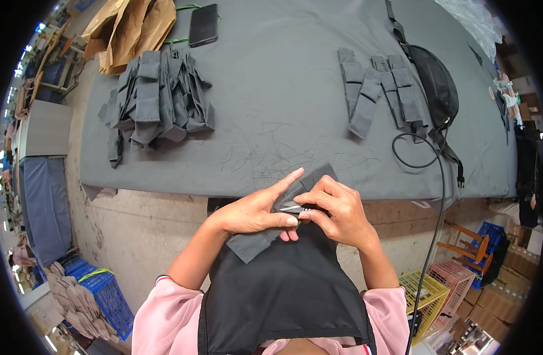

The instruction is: The person trims excess threads and edges from multiple gray fabric straps using a small pair of scissors. They handle each strap individually, snipping loose threads and then placing the finished pieces on the table.

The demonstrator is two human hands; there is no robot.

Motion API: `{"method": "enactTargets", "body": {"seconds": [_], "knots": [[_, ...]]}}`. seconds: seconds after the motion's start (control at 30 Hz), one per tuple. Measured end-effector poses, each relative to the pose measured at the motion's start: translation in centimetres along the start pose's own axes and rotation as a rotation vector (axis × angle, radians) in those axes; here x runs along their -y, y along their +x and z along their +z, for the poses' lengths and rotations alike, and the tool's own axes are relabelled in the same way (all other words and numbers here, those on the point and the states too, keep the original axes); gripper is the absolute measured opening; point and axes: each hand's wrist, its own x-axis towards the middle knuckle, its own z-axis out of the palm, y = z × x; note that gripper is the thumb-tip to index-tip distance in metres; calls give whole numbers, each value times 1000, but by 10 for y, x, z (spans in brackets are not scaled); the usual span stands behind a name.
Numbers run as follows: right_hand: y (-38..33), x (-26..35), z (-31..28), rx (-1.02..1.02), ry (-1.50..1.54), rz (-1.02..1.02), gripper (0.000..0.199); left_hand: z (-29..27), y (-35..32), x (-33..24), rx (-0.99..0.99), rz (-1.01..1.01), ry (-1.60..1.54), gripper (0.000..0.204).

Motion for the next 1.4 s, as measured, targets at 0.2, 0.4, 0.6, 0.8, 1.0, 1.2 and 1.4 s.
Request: {"method": "enactTargets", "body": {"seconds": [0.2, 0.4, 0.6, 0.8, 1.0, 1.2, 1.4], "knots": [[2, 1, -2, 4, -76, -83, 23, -2, 1, 3, 20, -14, -82, 87], [-4, -4, 6, -46, -1, -32, 21, -2, 3, 5, 13, -12, -71, 86], [-6, 1, 14, -173, 99, 136, 21, -4, 5, 5, -70, -1, -52, 83], [-20, 5, 15, -382, 165, 248, 22, -6, 9, 15, -259, 169, -269, 72], [-24, 11, 32, -431, 158, 239, 27, 3, 16, 11, -320, 243, -442, 47], [-20, 6, 43, -515, 129, 153, 27, 6, 21, 26, -215, 274, -650, 43], [-26, 8, 51, -521, 350, 234, 21, 4, 22, 39, -32, 215, -942, 45]]}}
